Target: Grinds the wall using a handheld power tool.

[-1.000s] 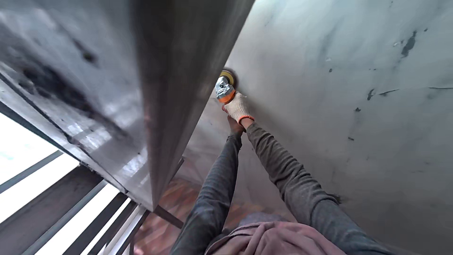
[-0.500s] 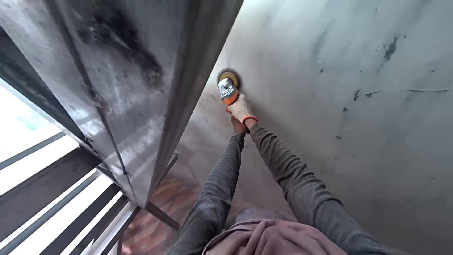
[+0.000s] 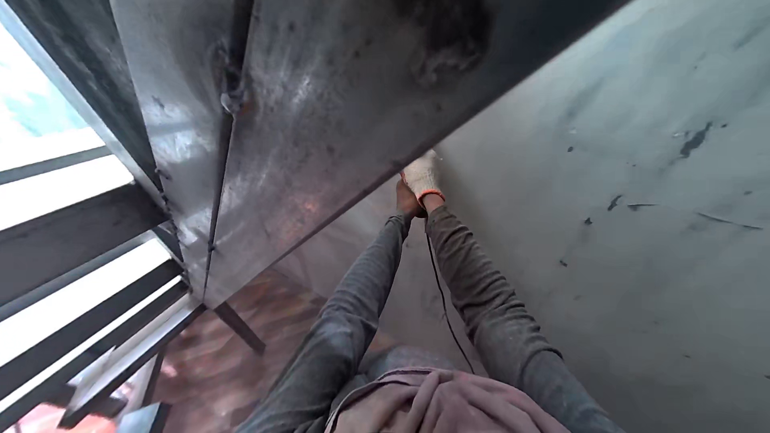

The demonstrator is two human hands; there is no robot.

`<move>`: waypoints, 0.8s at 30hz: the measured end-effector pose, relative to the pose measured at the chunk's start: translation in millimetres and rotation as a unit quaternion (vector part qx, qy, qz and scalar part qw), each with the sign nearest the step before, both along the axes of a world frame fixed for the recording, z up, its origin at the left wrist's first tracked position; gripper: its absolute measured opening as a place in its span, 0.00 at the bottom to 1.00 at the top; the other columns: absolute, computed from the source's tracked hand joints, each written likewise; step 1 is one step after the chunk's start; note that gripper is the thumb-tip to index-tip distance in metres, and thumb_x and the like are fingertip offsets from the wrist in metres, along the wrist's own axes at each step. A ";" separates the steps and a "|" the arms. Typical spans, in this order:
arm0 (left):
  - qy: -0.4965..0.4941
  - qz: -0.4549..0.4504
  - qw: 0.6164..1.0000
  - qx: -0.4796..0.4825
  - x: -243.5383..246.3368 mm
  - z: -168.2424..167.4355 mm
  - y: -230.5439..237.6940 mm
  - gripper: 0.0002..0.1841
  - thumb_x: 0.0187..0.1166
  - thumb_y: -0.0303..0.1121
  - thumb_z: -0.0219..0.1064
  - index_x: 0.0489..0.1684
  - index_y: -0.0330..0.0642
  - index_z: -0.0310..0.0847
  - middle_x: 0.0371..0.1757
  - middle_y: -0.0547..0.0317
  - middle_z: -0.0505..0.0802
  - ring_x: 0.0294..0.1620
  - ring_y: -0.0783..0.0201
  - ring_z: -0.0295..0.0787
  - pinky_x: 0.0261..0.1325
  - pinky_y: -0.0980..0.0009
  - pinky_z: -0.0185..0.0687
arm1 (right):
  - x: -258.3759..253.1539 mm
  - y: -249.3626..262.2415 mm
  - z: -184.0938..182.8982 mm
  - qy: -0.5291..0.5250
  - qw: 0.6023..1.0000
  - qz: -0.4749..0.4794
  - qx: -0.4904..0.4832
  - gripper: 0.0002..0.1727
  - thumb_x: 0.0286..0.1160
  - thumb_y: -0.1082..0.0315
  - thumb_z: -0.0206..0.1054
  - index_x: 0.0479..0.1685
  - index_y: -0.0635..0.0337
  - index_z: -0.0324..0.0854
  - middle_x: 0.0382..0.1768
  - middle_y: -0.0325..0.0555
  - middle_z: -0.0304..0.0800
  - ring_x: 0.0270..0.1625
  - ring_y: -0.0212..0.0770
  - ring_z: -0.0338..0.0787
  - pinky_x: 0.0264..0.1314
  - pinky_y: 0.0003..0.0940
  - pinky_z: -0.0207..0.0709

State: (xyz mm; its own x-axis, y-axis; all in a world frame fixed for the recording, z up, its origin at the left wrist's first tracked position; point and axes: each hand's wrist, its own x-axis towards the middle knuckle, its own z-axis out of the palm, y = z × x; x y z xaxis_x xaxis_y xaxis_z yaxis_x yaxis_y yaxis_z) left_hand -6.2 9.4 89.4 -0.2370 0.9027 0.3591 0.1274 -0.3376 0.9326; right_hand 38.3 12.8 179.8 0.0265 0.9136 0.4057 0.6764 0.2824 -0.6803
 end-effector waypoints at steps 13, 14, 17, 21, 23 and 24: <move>0.024 -0.014 1.000 0.005 -22.2 9.8 9.9 0.41 0.68 0.28 0.77 0.86 0.45 0.61 0.72 0.43 0.85 0.68 0.50 0.84 0.64 0.46 0.82 | -12.1 6.4 35.0 0.039 0.999 -0.016 0.016 0.39 0.58 0.51 0.81 0.70 0.64 0.78 0.59 0.60 0.89 0.65 0.57 0.88 0.67 0.64 0.81; 0.043 -0.012 0.999 0.006 -24.1 13.1 9.1 0.39 0.66 0.28 0.79 0.82 0.43 0.67 0.69 0.42 0.87 0.66 0.49 0.85 0.63 0.46 0.83 | -10.0 3.3 32.9 0.037 0.999 -0.017 0.011 0.39 0.63 0.50 0.78 0.71 0.66 0.76 0.62 0.63 0.88 0.67 0.59 0.87 0.70 0.63 0.79; 0.058 -0.002 0.998 0.006 -28.5 8.8 13.3 0.40 0.67 0.31 0.79 0.83 0.46 0.66 0.71 0.43 0.85 0.67 0.47 0.84 0.63 0.44 0.82 | -13.5 5.2 34.1 0.058 0.998 -0.015 0.008 0.37 0.61 0.50 0.79 0.68 0.65 0.78 0.58 0.61 0.89 0.63 0.58 0.89 0.65 0.63 0.81; 0.023 0.015 1.000 0.001 -27.9 2.6 19.1 0.48 0.67 0.29 0.79 0.91 0.47 0.53 0.80 0.42 0.80 0.75 0.46 0.80 0.70 0.43 0.79 | -22.9 17.4 40.6 0.067 0.998 -0.001 0.016 0.38 0.50 0.52 0.85 0.65 0.60 0.81 0.53 0.55 0.92 0.59 0.55 0.91 0.61 0.64 0.83; 0.016 0.004 1.000 0.026 -24.1 7.9 17.5 0.41 0.69 0.33 0.78 0.86 0.46 0.62 0.72 0.45 0.85 0.67 0.51 0.84 0.63 0.47 0.83 | -17.0 15.6 40.2 0.063 0.998 -0.011 0.016 0.40 0.54 0.50 0.83 0.68 0.60 0.79 0.56 0.57 0.91 0.62 0.56 0.90 0.64 0.64 0.82; 0.022 -0.008 0.999 0.035 -20.4 10.1 12.6 0.37 0.71 0.34 0.76 0.83 0.44 0.66 0.69 0.45 0.87 0.65 0.54 0.86 0.63 0.49 0.84 | -11.5 11.4 34.8 0.061 0.998 -0.018 0.007 0.40 0.56 0.48 0.82 0.70 0.60 0.78 0.58 0.57 0.91 0.63 0.56 0.89 0.65 0.63 0.82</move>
